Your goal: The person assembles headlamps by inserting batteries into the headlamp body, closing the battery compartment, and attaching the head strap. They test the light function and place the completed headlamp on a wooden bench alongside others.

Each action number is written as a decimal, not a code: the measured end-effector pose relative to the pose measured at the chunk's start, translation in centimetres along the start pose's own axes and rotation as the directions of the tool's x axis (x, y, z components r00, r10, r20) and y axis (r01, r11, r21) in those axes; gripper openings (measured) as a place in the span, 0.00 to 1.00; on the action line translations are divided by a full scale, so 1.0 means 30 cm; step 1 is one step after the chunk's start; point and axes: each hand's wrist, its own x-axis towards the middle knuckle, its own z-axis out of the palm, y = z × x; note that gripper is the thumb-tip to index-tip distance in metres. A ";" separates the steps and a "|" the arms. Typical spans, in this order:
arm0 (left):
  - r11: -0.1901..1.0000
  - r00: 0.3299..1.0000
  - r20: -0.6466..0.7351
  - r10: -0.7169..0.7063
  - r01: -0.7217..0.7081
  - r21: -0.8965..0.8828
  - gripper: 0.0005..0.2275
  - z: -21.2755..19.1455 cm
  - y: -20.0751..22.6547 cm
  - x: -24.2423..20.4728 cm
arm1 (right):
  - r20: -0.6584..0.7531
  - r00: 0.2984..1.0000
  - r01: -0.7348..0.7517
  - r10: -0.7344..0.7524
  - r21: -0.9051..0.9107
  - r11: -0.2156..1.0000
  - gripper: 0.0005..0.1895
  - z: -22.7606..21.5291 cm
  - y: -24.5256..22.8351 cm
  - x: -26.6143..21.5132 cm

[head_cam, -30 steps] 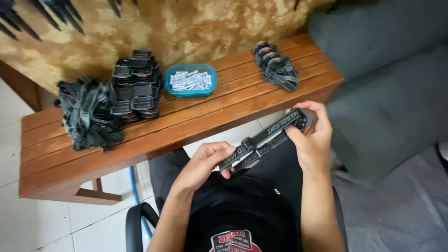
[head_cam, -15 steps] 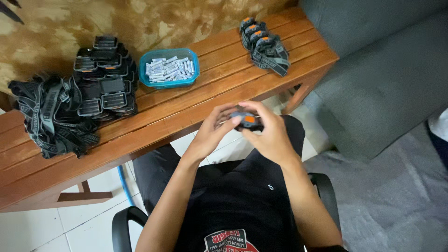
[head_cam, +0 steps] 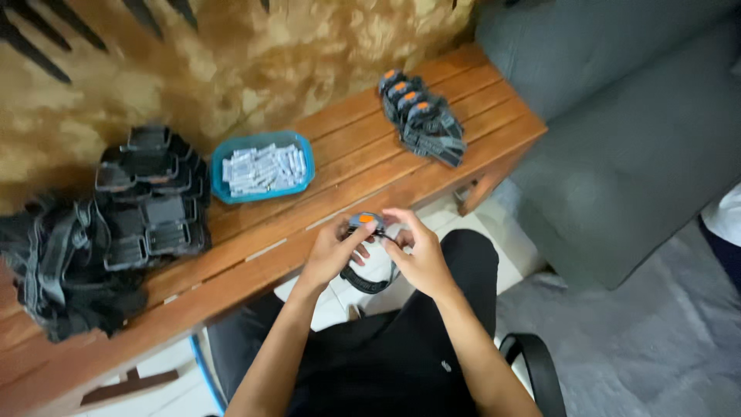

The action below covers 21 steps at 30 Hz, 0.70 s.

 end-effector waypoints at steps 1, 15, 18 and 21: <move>1.000 1.000 0.007 0.013 -0.013 0.005 0.22 -0.011 -0.013 0.045 | -0.009 1.000 0.012 -0.012 -0.001 1.000 0.29 0.000 0.038 0.030; 0.896 0.879 -0.289 0.380 -0.271 0.352 0.21 -0.079 -0.037 0.265 | -0.175 0.949 0.235 -0.261 -0.156 0.959 0.15 0.115 0.292 0.370; 0.864 0.887 -0.228 0.402 -0.285 0.416 0.22 -0.071 -0.024 0.276 | -0.348 0.877 0.312 -0.331 -0.113 0.943 0.17 -0.032 0.298 0.471; 0.866 0.889 -0.221 0.400 -0.288 0.410 0.19 -0.044 0.024 0.256 | -0.286 0.769 0.356 -0.572 -0.553 0.754 0.15 -0.216 0.348 0.586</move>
